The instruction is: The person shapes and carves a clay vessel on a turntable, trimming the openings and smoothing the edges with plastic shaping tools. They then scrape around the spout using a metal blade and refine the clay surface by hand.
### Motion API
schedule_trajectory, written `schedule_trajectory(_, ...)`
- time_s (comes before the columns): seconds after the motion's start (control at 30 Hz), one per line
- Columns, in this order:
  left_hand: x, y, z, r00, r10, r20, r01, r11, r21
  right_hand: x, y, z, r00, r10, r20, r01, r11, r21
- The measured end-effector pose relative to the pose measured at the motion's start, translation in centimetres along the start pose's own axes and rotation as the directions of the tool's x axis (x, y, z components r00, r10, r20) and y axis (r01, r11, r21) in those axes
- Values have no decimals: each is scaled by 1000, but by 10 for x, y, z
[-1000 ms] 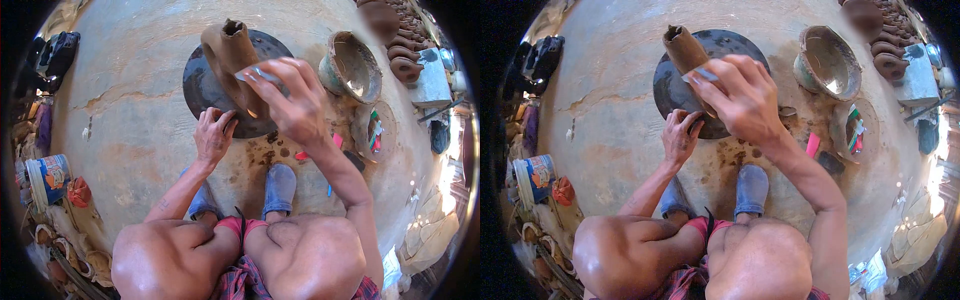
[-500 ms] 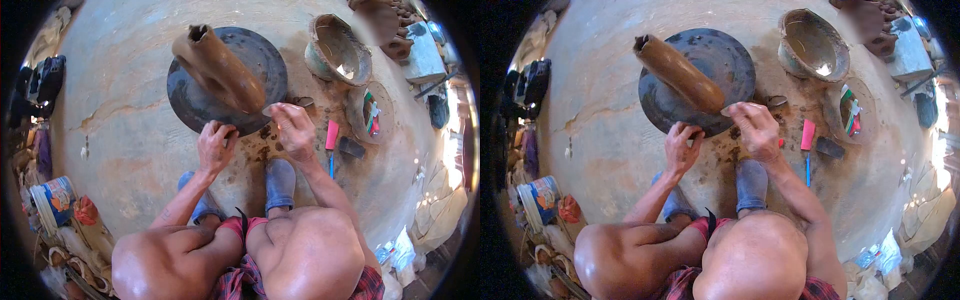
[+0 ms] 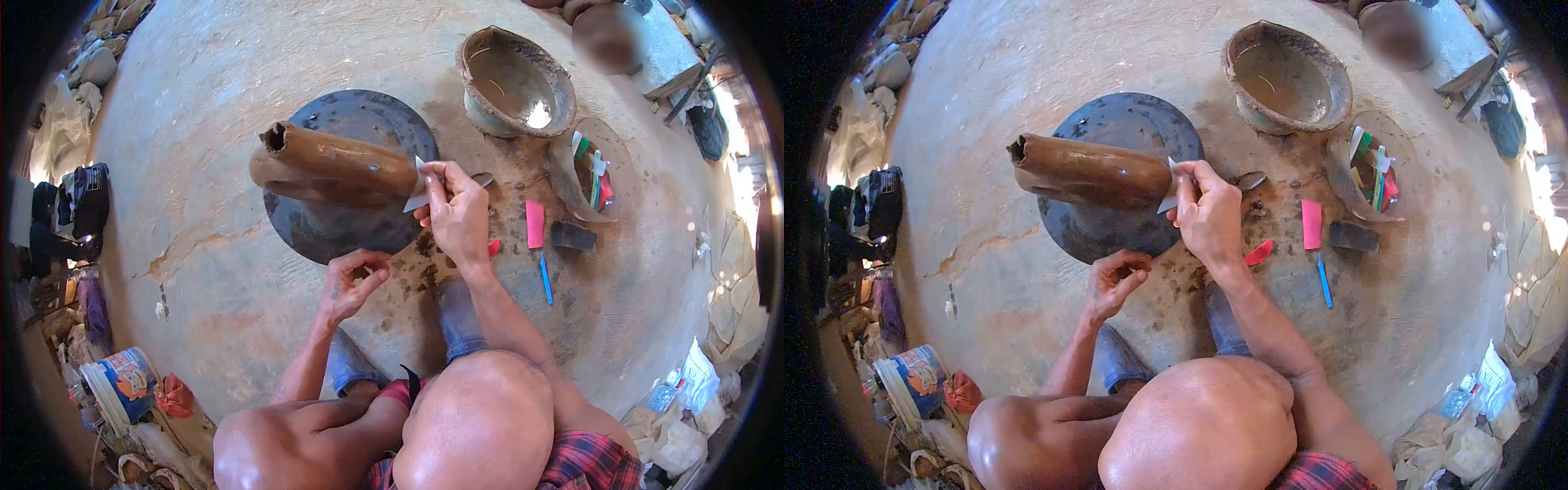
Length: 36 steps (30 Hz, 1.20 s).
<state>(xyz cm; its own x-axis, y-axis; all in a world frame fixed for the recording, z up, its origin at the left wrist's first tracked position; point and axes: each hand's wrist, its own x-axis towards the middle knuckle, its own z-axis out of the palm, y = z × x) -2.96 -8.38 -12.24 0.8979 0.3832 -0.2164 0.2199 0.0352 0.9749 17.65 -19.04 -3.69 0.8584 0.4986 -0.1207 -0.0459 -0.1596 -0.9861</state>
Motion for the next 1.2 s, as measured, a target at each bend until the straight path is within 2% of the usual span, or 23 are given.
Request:
schedule_trajectory(0.07, -4, 4, -4, 1000, -3, -23, 3, 1000, -26, 2, -18, 0, 999, -48, -10, 48, 999, -26)
schedule_trajectory(0.13, -10, 8, -14, 978, -94, -184, 89, 995, -39, 3, -33, -1, 969, -231, 90, 236, 970, -57)
schedule_trajectory(0.17, -11, 5, -23, 949, -4, -316, 9, 1000, 13, 9, -26, 0, 948, -309, 79, 312, 950, -27)
schedule_trajectory(0.2, -12, 4, -34, 895, 94, -437, -65, 995, 79, 8, -22, -2, 948, -308, 78, 310, 950, -26)
schedule_trajectory(0.27, -3, 13, -62, 724, 407, -557, -296, 912, 282, 12, -12, -11, 971, -238, -33, 229, 960, -161)
schedule_trajectory(0.33, 9, 56, -85, 589, 637, -497, -286, 739, 609, 15, 13, -14, 980, -192, -60, 180, 969, -169)
schedule_trajectory(0.4, 31, 118, -87, 534, 777, -332, -316, 548, 775, 12, 20, -13, 998, 65, -23, -67, 989, -132)
schedule_trajectory(0.43, 40, 131, -94, 536, 775, -335, -308, 549, 777, 12, 22, -9, 1000, 0, 12, 2, 989, -150)
schedule_trajectory(0.5, 53, 146, -106, 675, 719, -162, -354, 510, 784, 7, -1, -1, 999, -32, 2, 32, 990, -141)
schedule_trajectory(0.53, 54, 146, -108, 672, 722, -163, -353, 506, 787, 5, -16, 1, 998, -65, -16, 62, 989, -137)
schedule_trajectory(0.6, 58, 140, -109, 784, 589, -194, -300, 634, 712, 4, -34, 6, 989, -146, 7, 146, 975, -165)
schedule_trajectory(0.63, 61, 136, -106, 748, 624, -224, -310, 628, 714, 3, -42, 8, 976, -217, 29, 219, 955, -198)
schedule_trajectory(0.67, 61, 134, -106, 750, 623, -223, -311, 630, 711, 3, -50, 12, 976, -215, 27, 216, 955, -202)
schedule_trajectory(0.73, 59, 132, -105, 733, 642, -225, -322, 619, 716, 4, -66, 29, 869, -484, 101, 493, 830, -260)
schedule_trajectory(0.83, 56, 140, -100, 764, 596, -248, -271, 644, 715, 4, -91, 46, 823, -540, 177, 568, 793, -219)
schedule_trajectory(0.87, 56, 140, -99, 762, 597, -251, -269, 644, 716, 3, -92, 43, 821, -541, 180, 570, 793, -216)
schedule_trajectory(0.93, 56, 138, -99, 720, 655, -230, -299, 591, 749, 4, -91, 23, 900, -436, 2, 422, 869, -257)
schedule_trajectory(1.0, 55, 140, -93, 710, 657, -254, -282, 595, 752, 24, -53, -2, 941, -308, -139, 266, 928, -260)
schedule_trajectory(1.07, 56, 141, -88, 701, 665, -257, -284, 591, 755, 38, -15, -24, 998, 29, -48, -41, 959, -282)
schedule_trajectory(1.1, 56, 141, -86, 689, 671, -273, -277, 592, 757, 43, 8, -23, 998, 22, -55, -37, 959, -282)
schedule_trajectory(1.13, 55, 141, -83, 679, 675, -287, -270, 594, 758, 48, 31, -22, 999, -46, 25, 51, 951, -306)
schedule_trajectory(1.17, 55, 141, -81, 678, 679, -282, -277, 591, 758, 50, 41, -21, 988, -112, 108, 141, 937, -321)
schedule_trajectory(1.2, 55, 140, -79, 669, 683, -291, -262, 584, 769, 51, 36, -17, 988, -117, 104, 145, 936, -319)
